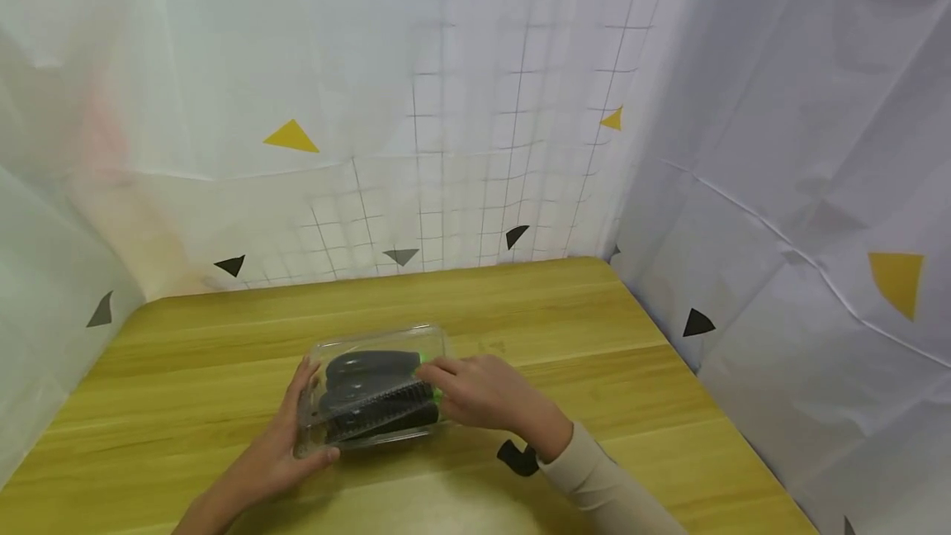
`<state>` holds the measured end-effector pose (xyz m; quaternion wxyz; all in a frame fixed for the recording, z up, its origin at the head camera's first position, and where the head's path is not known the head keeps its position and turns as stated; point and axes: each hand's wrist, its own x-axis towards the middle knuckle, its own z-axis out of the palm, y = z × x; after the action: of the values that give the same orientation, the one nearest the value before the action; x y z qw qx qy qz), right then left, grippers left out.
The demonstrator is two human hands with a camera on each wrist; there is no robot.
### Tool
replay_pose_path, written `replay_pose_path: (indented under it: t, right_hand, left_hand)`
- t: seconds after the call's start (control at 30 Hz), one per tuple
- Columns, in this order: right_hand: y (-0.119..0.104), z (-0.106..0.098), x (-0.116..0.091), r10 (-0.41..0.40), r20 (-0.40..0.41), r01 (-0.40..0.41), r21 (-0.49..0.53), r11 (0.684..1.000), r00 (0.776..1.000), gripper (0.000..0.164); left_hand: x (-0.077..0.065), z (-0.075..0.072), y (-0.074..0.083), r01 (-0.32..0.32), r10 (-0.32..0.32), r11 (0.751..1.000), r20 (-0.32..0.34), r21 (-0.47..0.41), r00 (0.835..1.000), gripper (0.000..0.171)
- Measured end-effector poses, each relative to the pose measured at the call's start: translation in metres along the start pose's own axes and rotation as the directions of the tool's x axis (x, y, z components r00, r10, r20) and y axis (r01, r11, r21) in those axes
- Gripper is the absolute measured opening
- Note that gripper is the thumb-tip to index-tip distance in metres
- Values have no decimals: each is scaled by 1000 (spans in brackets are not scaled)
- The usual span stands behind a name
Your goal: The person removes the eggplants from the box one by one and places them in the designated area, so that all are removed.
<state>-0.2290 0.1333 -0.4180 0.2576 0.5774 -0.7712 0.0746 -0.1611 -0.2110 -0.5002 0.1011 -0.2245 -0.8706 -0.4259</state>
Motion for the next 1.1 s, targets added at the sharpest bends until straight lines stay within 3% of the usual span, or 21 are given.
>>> replay_pose_path:
  t: [0.2,0.53,0.67,0.93,1.1]
  right_hand:
    - [0,-4,6,4,5,-4,25,1000,1000,45]
    - [-4,-2,8,-9,-26,10,48,999,1000,43]
    - [-4,-2,8,-6,-32,8,57,998,999,44]
    - [-3,-3,10,6,-32,-4,60,998,999,43]
    - [0,-3,9,21,-24,-22,-12,1000,999,43]
  left_hand:
    - [-3,0,1,20,-19,999,-29,25,999,109]
    - [-3,2,2,56,-54,998,-85,23,995,106]
    - [-4,3,2,12,-9,999,-106,33,994,100]
    - [-5,7,2,-144,149,988,-126,47,981,83]
    - [-5,8,8,-157,163,986,-128,61,978,73]
